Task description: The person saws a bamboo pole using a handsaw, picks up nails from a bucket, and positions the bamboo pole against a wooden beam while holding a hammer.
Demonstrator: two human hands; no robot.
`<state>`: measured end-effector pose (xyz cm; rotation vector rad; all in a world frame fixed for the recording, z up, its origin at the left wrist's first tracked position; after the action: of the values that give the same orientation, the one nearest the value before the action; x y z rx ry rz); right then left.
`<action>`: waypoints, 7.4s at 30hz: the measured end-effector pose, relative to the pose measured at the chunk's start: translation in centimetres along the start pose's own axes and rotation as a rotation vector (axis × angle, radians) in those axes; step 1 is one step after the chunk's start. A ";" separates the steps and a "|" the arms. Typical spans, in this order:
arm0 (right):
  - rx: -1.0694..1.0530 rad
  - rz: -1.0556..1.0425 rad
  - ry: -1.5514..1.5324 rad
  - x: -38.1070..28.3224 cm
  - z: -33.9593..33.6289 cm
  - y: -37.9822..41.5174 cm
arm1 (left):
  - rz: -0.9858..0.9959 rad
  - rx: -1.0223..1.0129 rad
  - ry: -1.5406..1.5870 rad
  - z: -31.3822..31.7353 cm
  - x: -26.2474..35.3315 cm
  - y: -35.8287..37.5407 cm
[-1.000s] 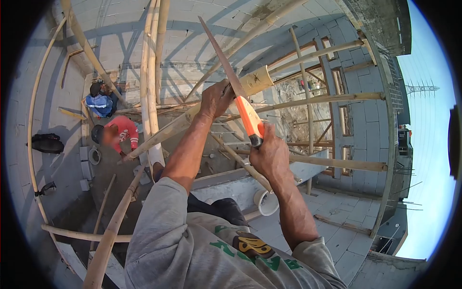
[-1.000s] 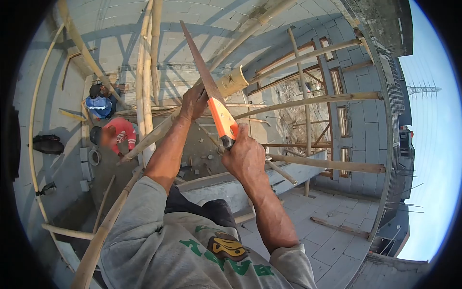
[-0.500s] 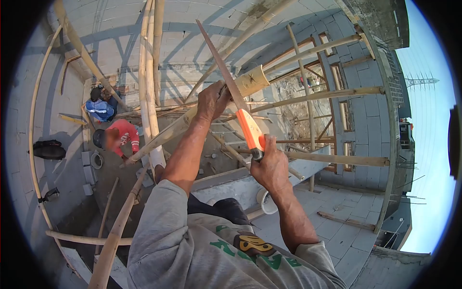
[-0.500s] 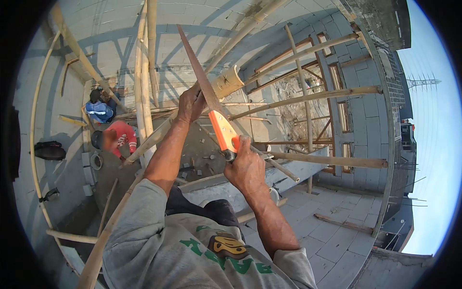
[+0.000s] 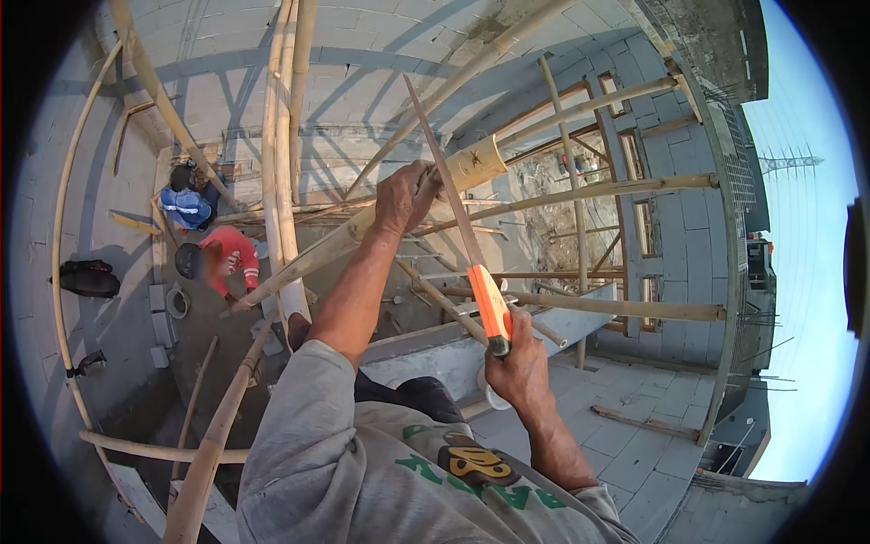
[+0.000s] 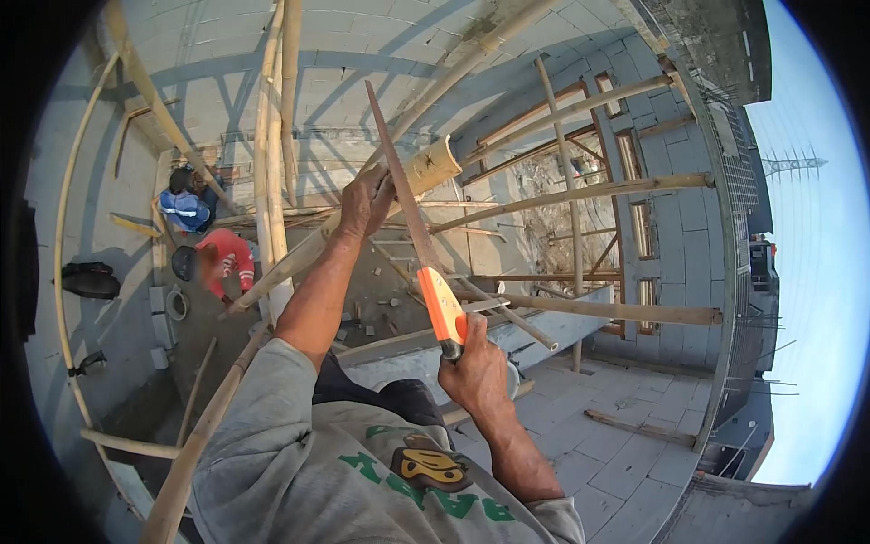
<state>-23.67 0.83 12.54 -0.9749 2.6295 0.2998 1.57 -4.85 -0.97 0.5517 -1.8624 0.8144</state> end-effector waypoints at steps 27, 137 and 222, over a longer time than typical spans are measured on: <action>0.059 -0.039 -0.008 -0.5 -1.3 -3.7 | -0.056 -0.173 -0.240 -0.5 1.5 0.0; 0.015 0.002 0.089 -1.5 0.5 -7.5 | -0.297 -0.270 0.221 2.4 -3.3 0.5; -0.029 0.109 0.060 0.1 0.4 -4.6 | -0.311 -0.019 0.047 1.9 -3.3 1.0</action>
<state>-20.64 -2.52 11.76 -0.8636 2.7457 0.3396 1.04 -5.49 -4.79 0.7802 -1.6849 0.5972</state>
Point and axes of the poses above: each hand's wrist, its own y-axis away from the middle knuckle, its own z-axis out of the palm, x = y × z, the point moved 8 cm from there along -y, towards the middle knuckle, and after that the axes turned 7 degrees about -y, right-handed, at the moved point
